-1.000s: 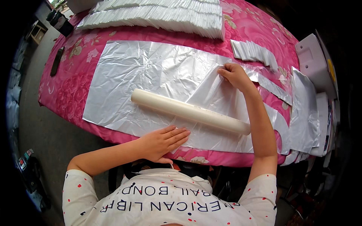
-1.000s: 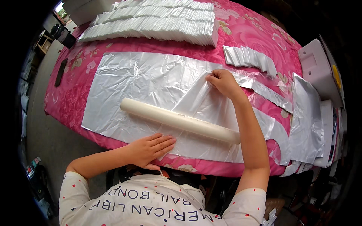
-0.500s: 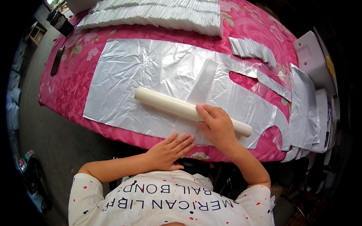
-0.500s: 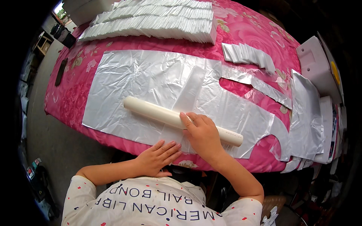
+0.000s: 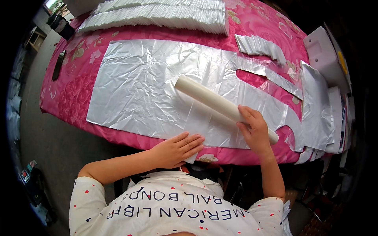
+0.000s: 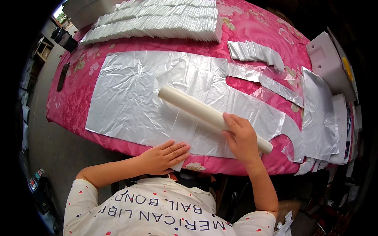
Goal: The person wraps small white rectangular items in clear plastic film on a pink floral tablecloth. They unroll the film, place an item on it, fold the film around the item, and set the wrapped item aside. The process repeats for multiple items.
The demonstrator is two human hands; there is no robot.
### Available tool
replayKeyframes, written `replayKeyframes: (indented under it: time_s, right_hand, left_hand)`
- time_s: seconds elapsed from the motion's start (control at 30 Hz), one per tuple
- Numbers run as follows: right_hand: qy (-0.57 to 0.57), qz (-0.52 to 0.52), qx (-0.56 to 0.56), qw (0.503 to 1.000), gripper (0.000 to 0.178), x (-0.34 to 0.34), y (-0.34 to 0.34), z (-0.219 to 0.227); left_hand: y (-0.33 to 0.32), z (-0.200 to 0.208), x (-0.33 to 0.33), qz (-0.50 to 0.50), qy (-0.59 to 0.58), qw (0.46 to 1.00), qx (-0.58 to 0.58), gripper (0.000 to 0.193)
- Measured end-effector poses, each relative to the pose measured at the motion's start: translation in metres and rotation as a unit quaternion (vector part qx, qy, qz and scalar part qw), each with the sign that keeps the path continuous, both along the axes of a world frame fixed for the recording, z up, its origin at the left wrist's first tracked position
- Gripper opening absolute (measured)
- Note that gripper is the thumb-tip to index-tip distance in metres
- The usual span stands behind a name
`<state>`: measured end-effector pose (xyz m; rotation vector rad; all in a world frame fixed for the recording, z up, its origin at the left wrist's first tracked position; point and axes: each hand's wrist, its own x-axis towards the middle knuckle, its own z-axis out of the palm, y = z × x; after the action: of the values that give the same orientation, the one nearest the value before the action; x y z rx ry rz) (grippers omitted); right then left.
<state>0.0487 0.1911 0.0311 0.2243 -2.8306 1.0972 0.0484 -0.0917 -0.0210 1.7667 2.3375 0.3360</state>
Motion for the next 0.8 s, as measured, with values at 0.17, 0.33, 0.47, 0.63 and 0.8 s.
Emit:
replayKeyframes:
  time_s: [0.17, 0.33, 0.47, 0.63, 0.8]
  right_hand:
    - [0.07, 0.161, 0.119, 0.977, 0.049, 0.003, -0.041, -0.002]
    - [0.117, 0.116, 0.108, 0.98, 0.046, -0.058, -0.037, -0.018]
    - [0.154, 0.074, 0.123, 0.978, 0.047, -0.121, -0.027, -0.029]
    - [0.222, 0.047, 0.102, 0.969, 0.045, -0.137, -0.035, -0.022]
    - [0.059, 0.267, 0.027, 0.962, 0.045, -0.061, -0.048, -0.016]
  left_hand:
    - [0.011, -0.007, 0.019, 0.028, 0.115, 0.993, 0.002, 0.06]
    - [0.01, -0.013, 0.026, 0.047, 0.108, 0.993, 0.0, 0.058]
    - [0.009, -0.011, 0.024, 0.029, 0.089, 0.996, 0.005, 0.056]
    - [-0.002, -0.011, 0.019, 0.022, 0.06, 0.997, 0.054, 0.052]
    - [-0.011, -0.001, 0.011, 0.049, 0.008, 0.995, 0.081, 0.045]
